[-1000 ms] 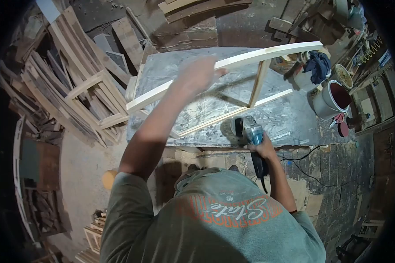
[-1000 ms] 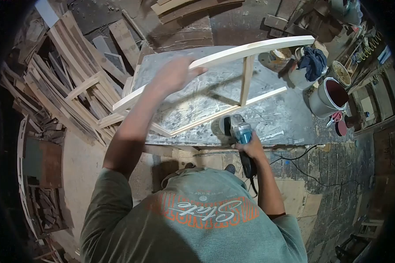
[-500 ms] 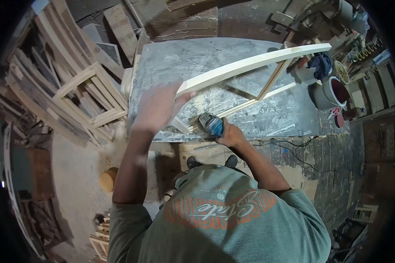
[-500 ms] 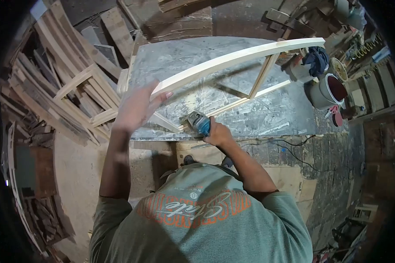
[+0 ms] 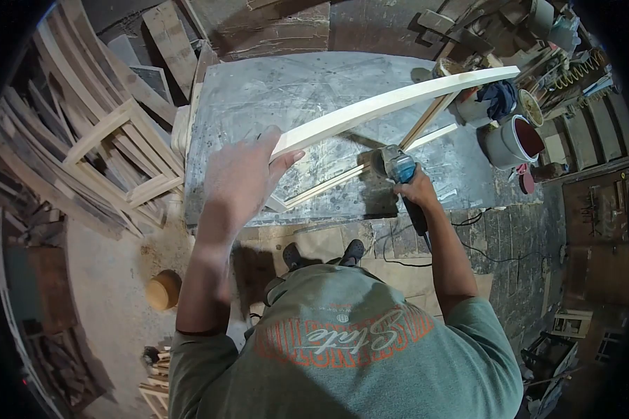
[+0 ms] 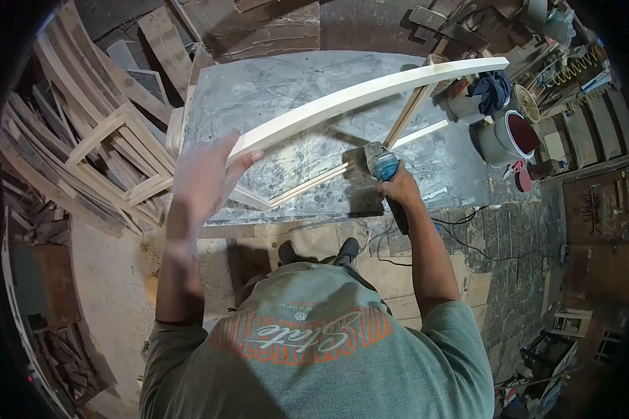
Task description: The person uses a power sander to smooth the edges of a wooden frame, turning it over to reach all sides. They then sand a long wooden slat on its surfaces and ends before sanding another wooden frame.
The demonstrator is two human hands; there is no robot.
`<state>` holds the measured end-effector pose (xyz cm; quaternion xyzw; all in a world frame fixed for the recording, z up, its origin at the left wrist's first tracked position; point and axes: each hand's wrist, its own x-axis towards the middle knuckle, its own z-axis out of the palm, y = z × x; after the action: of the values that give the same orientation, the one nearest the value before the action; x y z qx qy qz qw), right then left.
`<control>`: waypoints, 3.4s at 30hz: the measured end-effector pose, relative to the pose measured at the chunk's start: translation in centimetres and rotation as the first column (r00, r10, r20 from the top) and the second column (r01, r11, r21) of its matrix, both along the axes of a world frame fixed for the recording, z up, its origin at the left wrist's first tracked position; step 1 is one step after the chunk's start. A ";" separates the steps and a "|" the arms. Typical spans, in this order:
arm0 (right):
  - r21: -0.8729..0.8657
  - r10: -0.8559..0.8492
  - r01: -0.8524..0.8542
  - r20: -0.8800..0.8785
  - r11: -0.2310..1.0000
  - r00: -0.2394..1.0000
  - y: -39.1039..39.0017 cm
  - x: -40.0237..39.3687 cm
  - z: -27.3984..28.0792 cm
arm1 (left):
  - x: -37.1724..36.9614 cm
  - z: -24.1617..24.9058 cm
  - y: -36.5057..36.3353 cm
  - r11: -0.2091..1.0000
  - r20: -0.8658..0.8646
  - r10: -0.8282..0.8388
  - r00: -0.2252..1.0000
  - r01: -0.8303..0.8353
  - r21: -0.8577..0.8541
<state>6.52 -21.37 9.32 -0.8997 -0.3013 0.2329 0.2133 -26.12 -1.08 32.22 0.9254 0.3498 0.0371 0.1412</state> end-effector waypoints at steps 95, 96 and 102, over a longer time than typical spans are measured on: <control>0.005 -0.047 0.047 0.055 0.999 0.997 1.3 -5.1 -0.4 | -0.4 0.4 0.8 0.998 0.017 -0.060 0.998 0.060 0.011; 0.057 -0.082 0.080 0.036 0.995 0.996 1.1 -4.6 0.6 | -0.4 0.6 0.8 0.998 0.015 -0.066 0.998 0.066 0.004; 0.013 0.005 -0.006 0.060 1.000 0.998 1.8 -7.2 -2.4 | -0.5 0.6 1.1 0.996 0.017 -0.080 0.997 0.080 -0.036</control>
<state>-0.64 -19.58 6.96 -0.9040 -0.3117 0.2043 0.2096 -26.60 0.05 32.85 0.9356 0.3120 0.0319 0.1623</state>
